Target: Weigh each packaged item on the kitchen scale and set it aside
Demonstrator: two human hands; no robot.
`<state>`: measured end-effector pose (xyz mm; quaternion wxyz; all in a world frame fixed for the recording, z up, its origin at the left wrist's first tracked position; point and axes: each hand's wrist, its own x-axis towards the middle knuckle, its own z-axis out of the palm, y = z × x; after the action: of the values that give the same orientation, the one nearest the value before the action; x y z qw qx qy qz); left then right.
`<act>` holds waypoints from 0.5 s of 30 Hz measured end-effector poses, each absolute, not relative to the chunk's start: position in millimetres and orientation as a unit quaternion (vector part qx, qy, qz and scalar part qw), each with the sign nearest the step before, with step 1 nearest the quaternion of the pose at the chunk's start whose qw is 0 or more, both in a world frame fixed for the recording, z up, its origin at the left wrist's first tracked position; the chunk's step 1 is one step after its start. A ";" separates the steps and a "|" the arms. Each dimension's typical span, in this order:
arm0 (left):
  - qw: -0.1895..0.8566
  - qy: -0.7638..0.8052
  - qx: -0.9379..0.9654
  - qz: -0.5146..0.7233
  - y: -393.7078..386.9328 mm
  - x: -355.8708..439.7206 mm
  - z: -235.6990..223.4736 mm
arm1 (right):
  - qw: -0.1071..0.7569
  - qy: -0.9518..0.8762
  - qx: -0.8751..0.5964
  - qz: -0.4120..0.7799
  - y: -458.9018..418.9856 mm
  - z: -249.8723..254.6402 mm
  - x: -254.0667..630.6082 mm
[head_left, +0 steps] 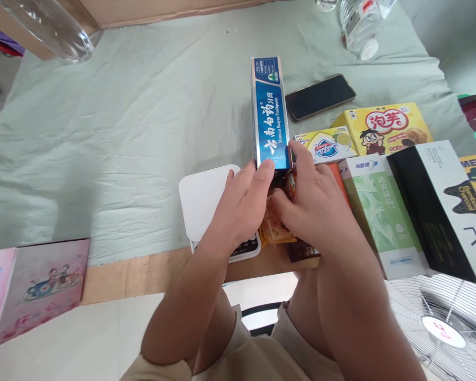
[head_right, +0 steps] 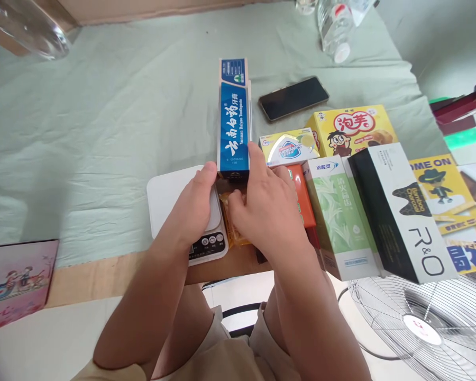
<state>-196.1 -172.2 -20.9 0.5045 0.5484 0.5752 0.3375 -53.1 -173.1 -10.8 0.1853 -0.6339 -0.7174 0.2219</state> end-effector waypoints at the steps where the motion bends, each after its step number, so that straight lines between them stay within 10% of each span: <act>1: 0.505 0.582 0.548 0.326 -172.9 -195.9 -19.5 | 0.192 -0.717 -0.634 0.219 -173.5 -11.7 -53.1; 15: 0.495 0.576 0.590 0.276 -181.2 -191.2 -10.8 | 0.206 -0.706 -0.643 0.215 -174.8 -15.3 -55.6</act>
<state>-191.2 -181.2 -10.8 0.4947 0.5895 0.5757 0.2761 -55.6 -174.8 -15.3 0.2064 -0.6430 -0.7056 0.2146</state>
